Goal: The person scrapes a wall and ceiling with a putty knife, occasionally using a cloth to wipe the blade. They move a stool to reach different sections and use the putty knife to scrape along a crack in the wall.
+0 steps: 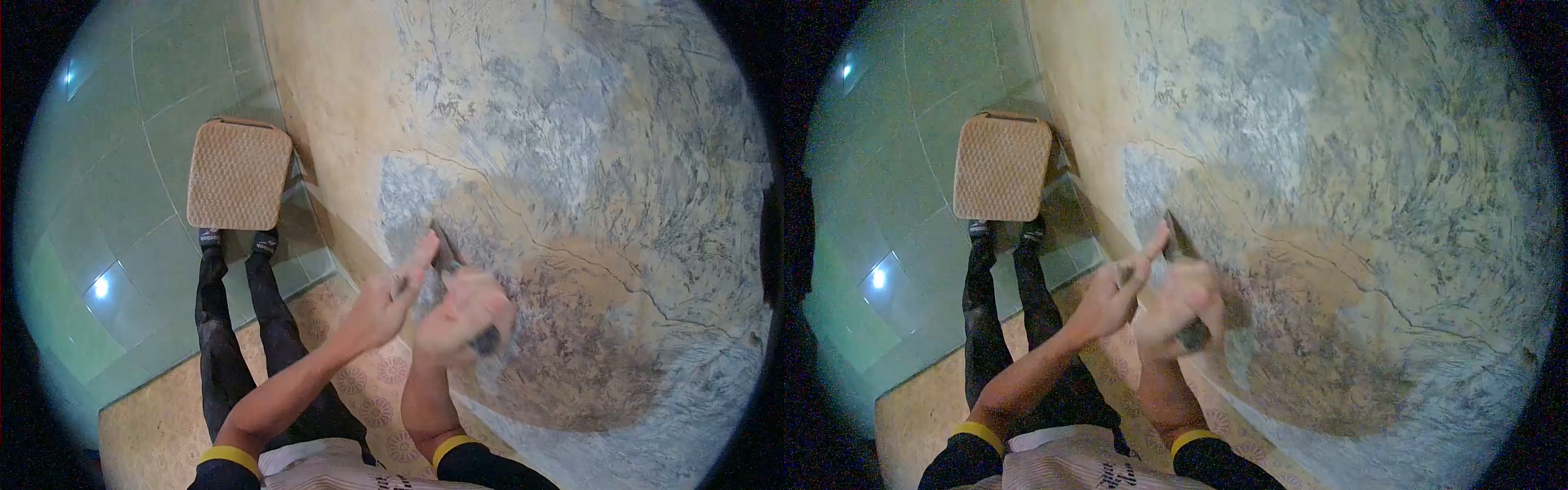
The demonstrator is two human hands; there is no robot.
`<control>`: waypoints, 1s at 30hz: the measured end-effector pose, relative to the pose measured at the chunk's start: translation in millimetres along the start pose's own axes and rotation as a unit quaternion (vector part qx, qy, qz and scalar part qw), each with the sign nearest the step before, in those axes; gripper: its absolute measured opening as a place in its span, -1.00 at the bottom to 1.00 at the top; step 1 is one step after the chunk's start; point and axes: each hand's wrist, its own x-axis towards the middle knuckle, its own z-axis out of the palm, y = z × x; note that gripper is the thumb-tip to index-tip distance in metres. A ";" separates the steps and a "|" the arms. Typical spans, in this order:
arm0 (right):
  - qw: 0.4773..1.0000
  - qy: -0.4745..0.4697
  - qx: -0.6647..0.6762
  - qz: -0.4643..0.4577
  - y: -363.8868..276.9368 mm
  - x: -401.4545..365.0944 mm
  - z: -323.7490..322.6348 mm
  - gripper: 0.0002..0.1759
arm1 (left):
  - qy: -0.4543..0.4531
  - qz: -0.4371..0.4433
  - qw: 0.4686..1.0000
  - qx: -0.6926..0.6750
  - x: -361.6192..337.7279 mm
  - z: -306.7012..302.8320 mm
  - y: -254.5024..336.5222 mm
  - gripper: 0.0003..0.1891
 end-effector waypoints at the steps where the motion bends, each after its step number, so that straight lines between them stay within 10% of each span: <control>1: 0.999 -0.009 0.046 -0.012 -2.5 0.5 -2.7 -0.59 | -0.006 0.066 0.998 0.010 -1.1 -0.8 -3.3 -0.47; 6: 0.997 -0.021 -0.049 -0.050 3.0 -9.1 14.1 -0.58 | 0.005 -0.046 0.998 -0.038 -2.4 -5.7 -0.5 -0.51; 9: 0.999 0.014 0.039 0.024 -3.5 -1.3 2.0 -0.63 | 0.023 0.085 0.995 0.055 -2.1 3.0 1.1 -0.51; 21: 0.998 0.020 -0.028 -0.050 4.4 -8.8 7.0 -0.63 | 0.038 -0.025 0.999 0.007 -5.9 -4.4 3.0 -0.36; 22: 1.000 0.008 0.009 0.023 -9.3 -6.5 3.3 -0.61 | 0.110 0.162 0.977 0.079 2.5 8.2 -18.3 -0.36; 23: 1.000 0.006 0.010 0.024 -2.1 -10.7 4.7 -0.61 | 0.113 0.161 0.977 0.078 1.2 4.3 -17.3 -0.36; 25: 0.995 0.012 -0.086 -0.051 15.6 -24.3 7.0 -0.56 | 0.024 -0.045 0.998 0.034 -4.7 -3.2 -13.3 -0.42; 30: 0.999 -0.019 0.016 0.021 -14.8 -3.8 -9.8 -0.59 | -0.009 0.094 0.995 0.035 -7.7 2.4 -6.4 -0.51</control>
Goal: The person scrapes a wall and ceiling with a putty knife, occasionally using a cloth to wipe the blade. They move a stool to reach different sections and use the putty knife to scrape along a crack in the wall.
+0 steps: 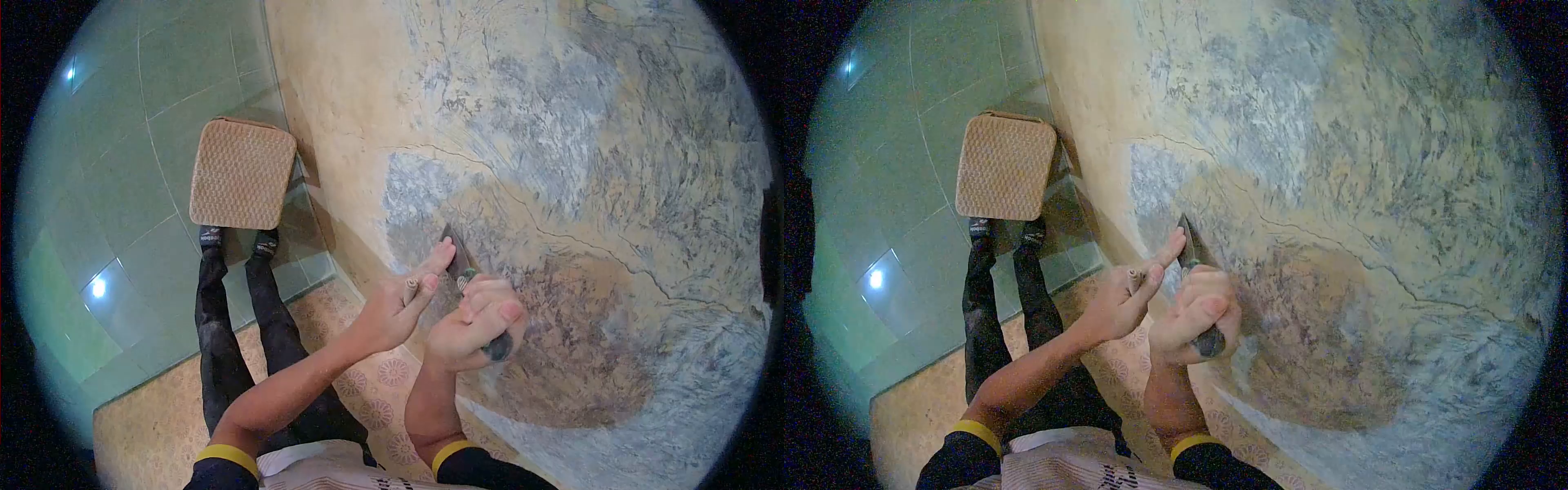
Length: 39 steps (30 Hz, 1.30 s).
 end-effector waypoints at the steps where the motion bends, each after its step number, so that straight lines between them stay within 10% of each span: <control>1: 1.000 0.000 0.000 0.001 7.5 -2.8 1.6 -0.59 | 0.000 -0.001 1.000 0.000 1.5 -1.9 -3.7 -0.51; 13: 0.994 -0.012 -0.071 -0.086 18.0 -13.9 3.1 -0.58 | 0.015 -0.108 0.992 -0.064 -8.2 -0.1 -6.3 -0.45; 14: 0.997 -0.007 -0.055 -0.061 11.1 -14.1 0.1 -0.61 | 0.084 0.088 0.991 0.050 5.9 5.4 -16.0 -0.46; 17: 0.994 -0.011 -0.034 -0.101 25.0 -24.3 -2.2 -0.63 | 0.023 -0.097 0.993 -0.061 -6.2 -0.2 -18.7 -0.46; 33: 0.986 -0.031 -0.166 0.004 35.2 -16.9 -5.4 -0.66 | 0.033 -0.064 0.996 -0.060 -6.9 13.1 -33.4 -0.46; 39: 0.998 0.013 -0.029 -0.046 19.9 -9.9 -7.6 -0.53 | -0.011 -0.027 0.998 -0.047 0.1 10.1 -12.3 -0.44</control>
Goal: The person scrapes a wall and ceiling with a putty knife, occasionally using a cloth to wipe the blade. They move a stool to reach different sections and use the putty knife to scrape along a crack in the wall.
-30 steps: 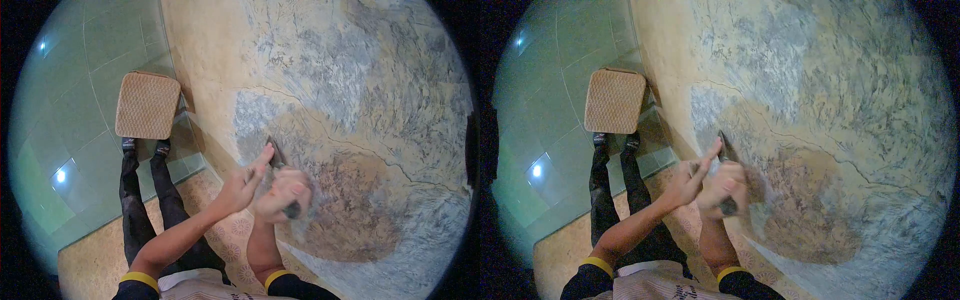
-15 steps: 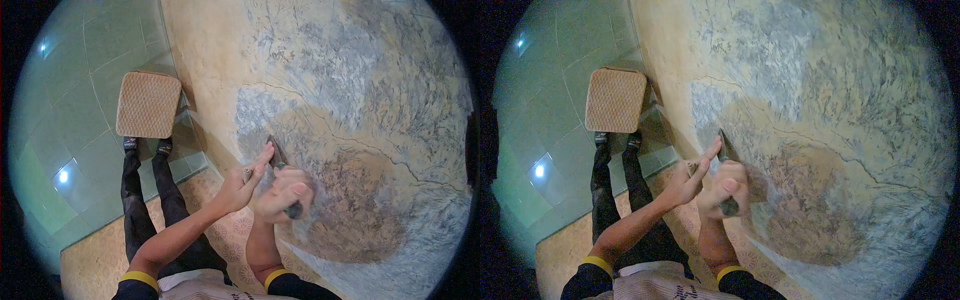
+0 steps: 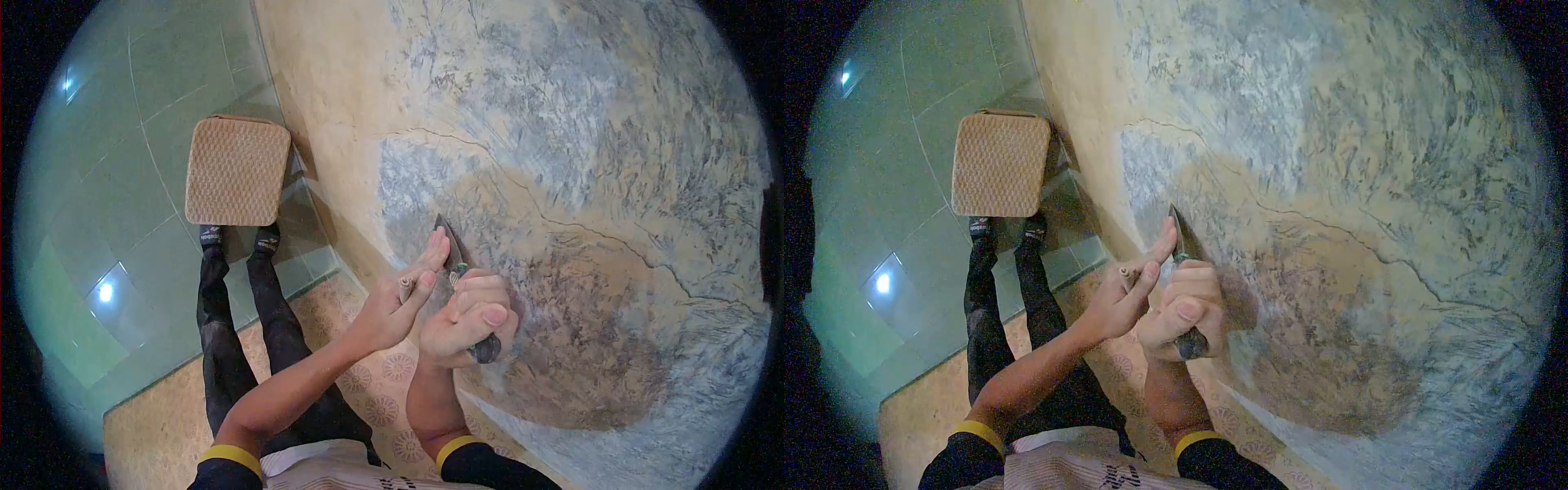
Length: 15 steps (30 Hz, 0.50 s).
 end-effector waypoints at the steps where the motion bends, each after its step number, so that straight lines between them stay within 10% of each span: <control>1: 1.000 -0.021 -0.001 -0.016 2.0 1.5 -0.8 -0.53 | -0.002 0.005 1.000 -0.022 0.6 0.9 -5.5 -0.45; 15: 0.998 -0.017 0.003 -0.069 -5.0 -1.8 -9.1 -0.55 | -0.019 -0.054 0.997 -0.060 -14.1 12.8 8.8 -0.44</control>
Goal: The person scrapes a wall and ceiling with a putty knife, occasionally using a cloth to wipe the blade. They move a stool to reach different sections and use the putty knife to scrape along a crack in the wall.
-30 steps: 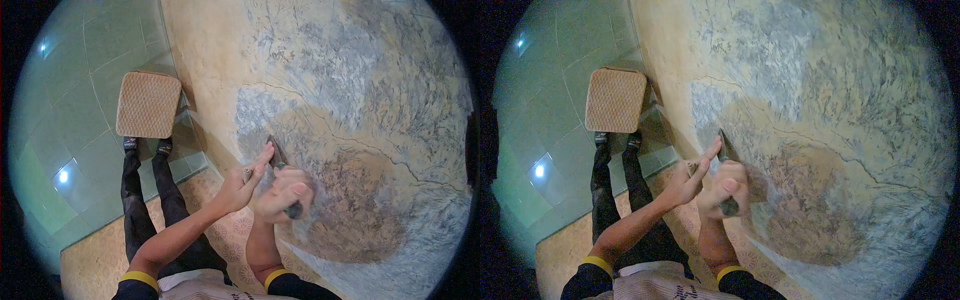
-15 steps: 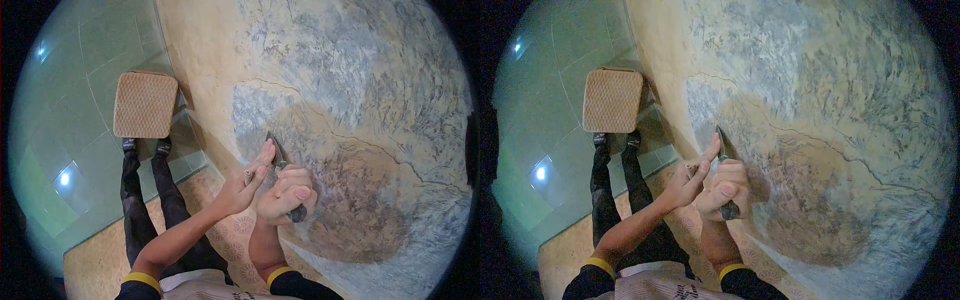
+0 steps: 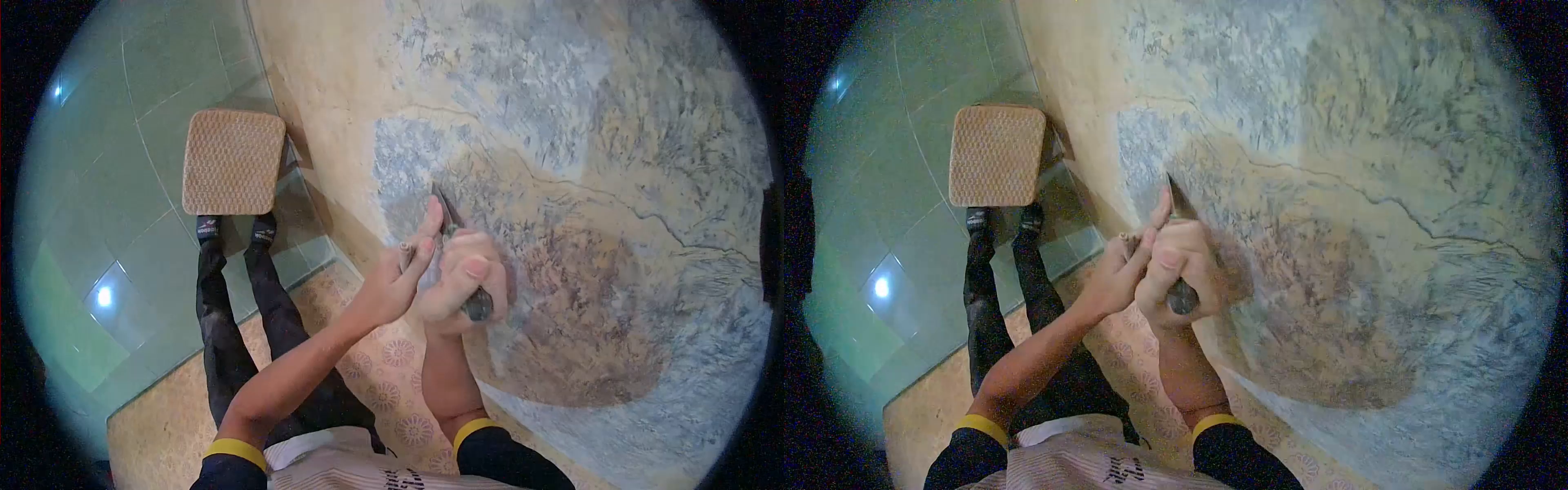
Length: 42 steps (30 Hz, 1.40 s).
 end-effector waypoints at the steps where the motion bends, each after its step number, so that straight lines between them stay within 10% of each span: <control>1: 0.999 -0.011 -0.022 0.031 -8.6 8.9 14.4 -0.55 | 0.019 0.014 1.000 -0.014 7.5 -6.1 -0.3 -0.44; 2: 0.979 -0.154 0.088 -0.095 19.9 12.1 -21.3 -0.69 | 0.023 0.023 0.999 -0.010 8.5 -5.8 0.1 -0.44; 5: 0.998 -0.054 -0.004 -0.043 12.9 -7.0 2.0 -0.83 | 0.029 0.057 0.997 0.049 9.5 -8.7 4.0 -0.46; 7: 0.995 -0.084 -0.021 -0.057 10.3 -2.1 4.4 -0.88 | 0.017 -0.208 0.976 -0.058 10.2 -19.1 8.6 -0.48; 9: 0.995 -0.073 -0.024 -0.062 8.6 1.9 0.8 -0.90 | 0.031 -0.199 0.979 0.026 9.6 -14.2 11.7 -0.44; 11: 0.995 -0.068 -0.018 -0.065 13.1 3.4 6.8 -0.90 | 0.092 0.190 0.967 0.139 16.8 -1.5 -5.0 -0.39; 15: 0.995 -0.073 -0.050 -0.043 0.8 7.9 13.6 -0.81 | 0.022 -0.183 0.983 -0.001 12.1 -23.3 -4.9 -0.43; 20: 0.999 -0.053 -0.003 -0.002 -1.2 0.7 12.3 -0.66 | 0.094 0.071 0.990 0.084 8.6 -8.1 7.9 -0.44; 23: 0.998 -0.067 -0.012 0.004 -2.4 -6.2 13.1 -0.66 | 0.049 -0.059 0.994 0.079 13.2 -26.1 -35.1 -0.42; 31: 0.921 -0.186 -0.072 0.336 22.4 -82.0 -27.4 -0.62 | -0.016 -0.042 0.988 0.151 -63.8 -82.3 -50.0 -0.48; 33: 0.921 -0.175 -0.012 0.348 -19.3 -84.8 -39.9 -0.60 | 0.064 -0.195 0.976 0.072 -112.2 -122.7 -72.3 -0.52; 42: 0.917 -0.262 0.162 0.253 -137.9 -86.6 -99.3 -0.62 | 0.387 -0.142 0.901 0.134 -248.6 -138.2 42.9 -0.70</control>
